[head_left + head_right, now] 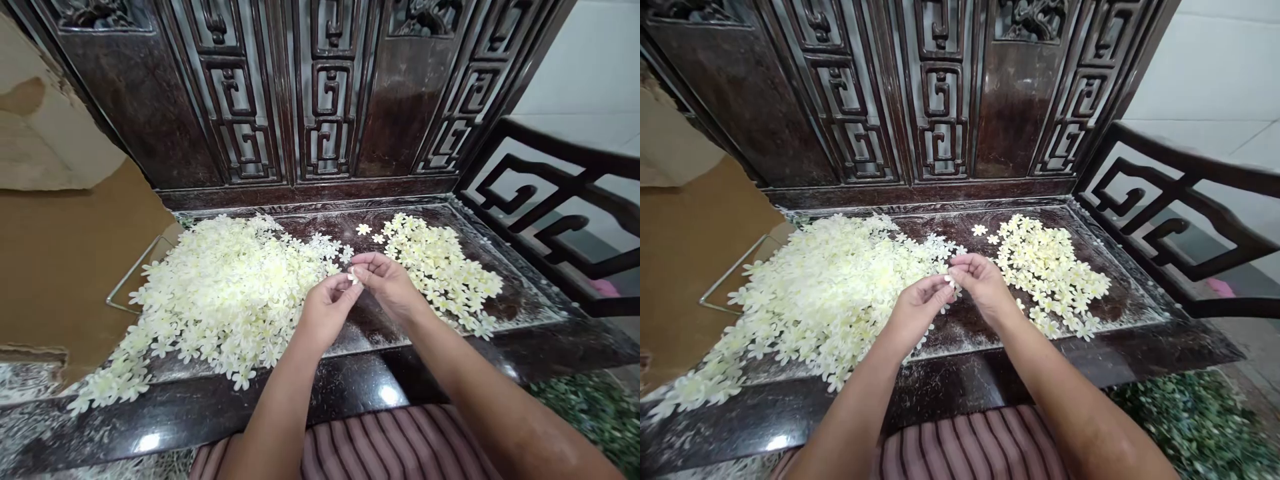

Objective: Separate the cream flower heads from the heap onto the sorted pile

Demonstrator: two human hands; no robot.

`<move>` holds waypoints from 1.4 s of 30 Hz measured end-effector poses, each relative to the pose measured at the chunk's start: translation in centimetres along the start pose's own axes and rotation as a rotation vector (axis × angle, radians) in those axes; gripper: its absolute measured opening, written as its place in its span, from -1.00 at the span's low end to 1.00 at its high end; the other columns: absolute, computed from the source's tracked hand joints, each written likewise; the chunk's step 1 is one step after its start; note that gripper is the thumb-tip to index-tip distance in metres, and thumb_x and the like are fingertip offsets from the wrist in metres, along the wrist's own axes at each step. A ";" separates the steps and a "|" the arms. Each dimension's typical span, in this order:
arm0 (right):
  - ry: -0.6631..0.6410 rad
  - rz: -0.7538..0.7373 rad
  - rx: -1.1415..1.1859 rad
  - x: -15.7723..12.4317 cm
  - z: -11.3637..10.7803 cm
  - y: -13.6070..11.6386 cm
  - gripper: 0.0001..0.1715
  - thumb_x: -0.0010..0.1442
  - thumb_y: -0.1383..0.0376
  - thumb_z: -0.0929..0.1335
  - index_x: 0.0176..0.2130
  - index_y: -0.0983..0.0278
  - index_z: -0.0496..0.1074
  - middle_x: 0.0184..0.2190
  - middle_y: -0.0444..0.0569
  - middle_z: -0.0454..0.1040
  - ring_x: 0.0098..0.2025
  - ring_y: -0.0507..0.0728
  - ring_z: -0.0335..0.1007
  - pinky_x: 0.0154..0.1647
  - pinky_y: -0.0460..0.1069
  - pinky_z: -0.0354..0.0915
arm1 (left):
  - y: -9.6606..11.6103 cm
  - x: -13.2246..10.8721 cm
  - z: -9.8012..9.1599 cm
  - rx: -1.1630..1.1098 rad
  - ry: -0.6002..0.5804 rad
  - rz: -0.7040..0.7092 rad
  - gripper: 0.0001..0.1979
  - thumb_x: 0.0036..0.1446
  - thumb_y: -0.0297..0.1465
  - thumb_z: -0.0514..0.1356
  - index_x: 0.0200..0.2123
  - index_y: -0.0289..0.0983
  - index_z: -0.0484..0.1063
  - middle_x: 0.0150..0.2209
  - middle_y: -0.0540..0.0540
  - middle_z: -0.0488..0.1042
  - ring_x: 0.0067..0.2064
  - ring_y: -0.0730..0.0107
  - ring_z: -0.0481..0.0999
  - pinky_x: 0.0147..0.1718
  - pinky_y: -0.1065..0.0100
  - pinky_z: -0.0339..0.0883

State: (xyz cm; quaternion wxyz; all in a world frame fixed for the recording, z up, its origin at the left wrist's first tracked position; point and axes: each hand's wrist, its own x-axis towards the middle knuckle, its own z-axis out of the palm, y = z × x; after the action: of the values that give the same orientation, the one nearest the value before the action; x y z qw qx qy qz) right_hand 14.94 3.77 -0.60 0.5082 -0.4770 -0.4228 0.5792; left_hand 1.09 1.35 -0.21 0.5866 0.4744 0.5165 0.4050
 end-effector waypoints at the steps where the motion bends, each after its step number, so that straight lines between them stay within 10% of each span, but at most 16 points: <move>1: -0.008 0.009 0.017 -0.5 0.5 0.2 -0.57 -0.27 0.14 0.55 -0.39 0.27 0.45 -0.52 -0.17 0.42 -0.46 -0.01 0.32 -0.35 -0.03 0.32 | -0.1 0.0 0.2 -0.011 0.011 0.022 -0.85 0.03 -0.41 0.23 -0.27 -0.30 0.48 -0.35 -0.06 0.54 -0.33 0.44 0.50 -0.24 0.35 0.40; 14: -0.228 -0.008 -0.146 -1.5 0.6 1.1 -0.63 -0.07 0.05 0.45 -0.48 0.28 0.36 -0.61 -0.22 0.27 -0.53 -0.02 0.14 -0.46 -0.08 0.13 | -0.1 -0.2 -0.6 0.258 0.188 0.138 -0.92 0.04 -0.40 0.13 -0.45 -0.27 0.40 -0.54 0.04 0.39 -0.50 0.48 0.36 -0.51 0.46 0.25; 26: 0.008 -0.112 -0.391 -1.8 1.4 2.7 -0.76 0.02 0.19 0.33 -0.56 0.25 0.27 -0.62 -0.18 0.21 -0.51 0.02 0.10 -0.47 -0.07 0.07 | -0.8 -1.0 -0.3 0.862 0.324 0.457 -0.84 0.13 -0.49 0.02 -0.39 -0.27 0.39 -0.37 -0.10 0.46 -0.32 0.29 0.45 -0.35 0.31 0.30; 34: -0.121 -0.157 -0.278 -1.7 0.8 2.3 -0.82 0.07 0.21 0.30 -0.46 0.26 0.33 -0.55 -0.15 0.31 -0.46 0.04 0.21 -0.40 -0.05 0.16 | -1.0 -0.5 -0.6 0.371 0.126 0.183 -0.83 0.09 -0.29 0.12 -0.34 -0.27 0.41 -0.45 -0.03 0.43 -0.41 0.37 0.44 -0.42 0.38 0.31; 42: -0.204 -0.154 -0.353 -2.5 0.9 1.8 -0.82 0.16 0.25 0.26 -0.41 0.28 0.35 -0.52 -0.10 0.37 -0.46 0.03 0.26 -0.40 -0.04 0.20 | -0.8 -0.2 -0.8 0.148 0.193 0.106 -0.87 -0.03 -0.32 0.20 -0.45 -0.27 0.39 -0.56 0.04 0.39 -0.50 0.49 0.35 -0.49 0.46 0.22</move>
State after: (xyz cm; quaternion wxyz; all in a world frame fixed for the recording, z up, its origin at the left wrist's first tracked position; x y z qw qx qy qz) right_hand 13.77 1.06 -1.89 0.4142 -0.4638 -0.6021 0.5007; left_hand 0.24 1.08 -0.98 0.4754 0.5020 0.5733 0.4397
